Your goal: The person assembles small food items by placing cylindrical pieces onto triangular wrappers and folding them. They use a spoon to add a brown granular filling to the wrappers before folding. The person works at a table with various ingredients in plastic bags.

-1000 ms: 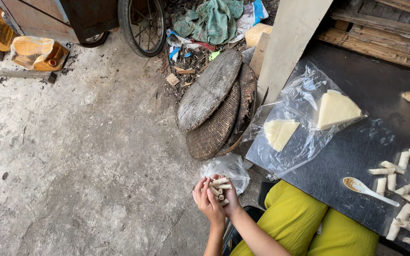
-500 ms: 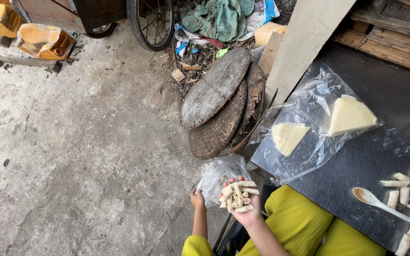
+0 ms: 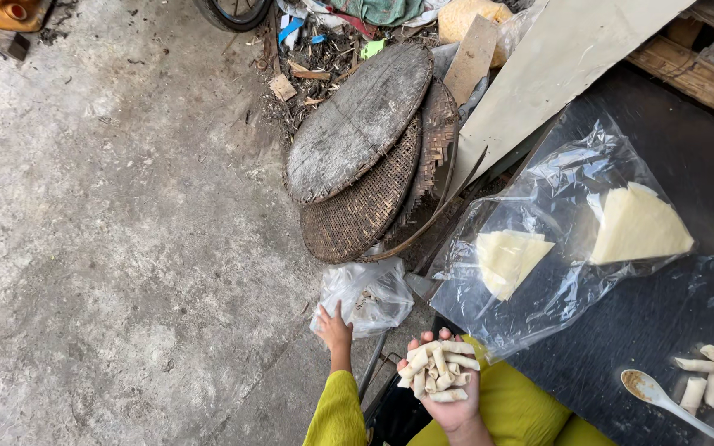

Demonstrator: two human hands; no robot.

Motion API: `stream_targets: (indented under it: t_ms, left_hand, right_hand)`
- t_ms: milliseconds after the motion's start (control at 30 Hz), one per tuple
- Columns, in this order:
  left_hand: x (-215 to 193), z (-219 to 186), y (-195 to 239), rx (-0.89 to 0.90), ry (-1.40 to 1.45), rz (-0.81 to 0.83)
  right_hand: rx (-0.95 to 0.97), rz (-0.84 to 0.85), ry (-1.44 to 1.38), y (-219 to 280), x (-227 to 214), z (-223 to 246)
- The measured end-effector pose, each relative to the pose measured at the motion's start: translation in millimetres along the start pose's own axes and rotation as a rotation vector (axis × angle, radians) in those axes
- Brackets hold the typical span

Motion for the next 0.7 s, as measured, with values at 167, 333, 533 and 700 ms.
stream_targets:
  t_ms: [167, 333, 533, 700]
  left_hand:
    - [10.9, -37.9, -17.6, 0.229, -0.332, -0.065]
    - [62.5, -28.0, -47.6, 0.152, -0.348, 0.242]
    - [64.5, -40.6, -55.9, 0.138, -0.139, 0.107]
    - [60.8, -30.5, -47.9, 0.062, -0.382, 0.01]
  right_hand:
    - [-0.025, 0.04, -0.002, -7.8, 7.8, 2.8]
    - [-0.034, 0.038, 0.014, -10.6, 6.7, 1.7]
    - [-0.045, -0.035, 0.031, -12.8, 5.6, 0.1]
    - [-0.05, -0.018, 0.049, -10.9, 6.7, 0.3]
Point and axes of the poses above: each hand's wrist, its own y-axis away from the middle knuckle, its own x-axis out of the palm, z = x × y, the point moved 10 cm from there along -y, towards the middle knuckle, and after that the axes turned 15 degrees about -x, right-handed, at the moved point
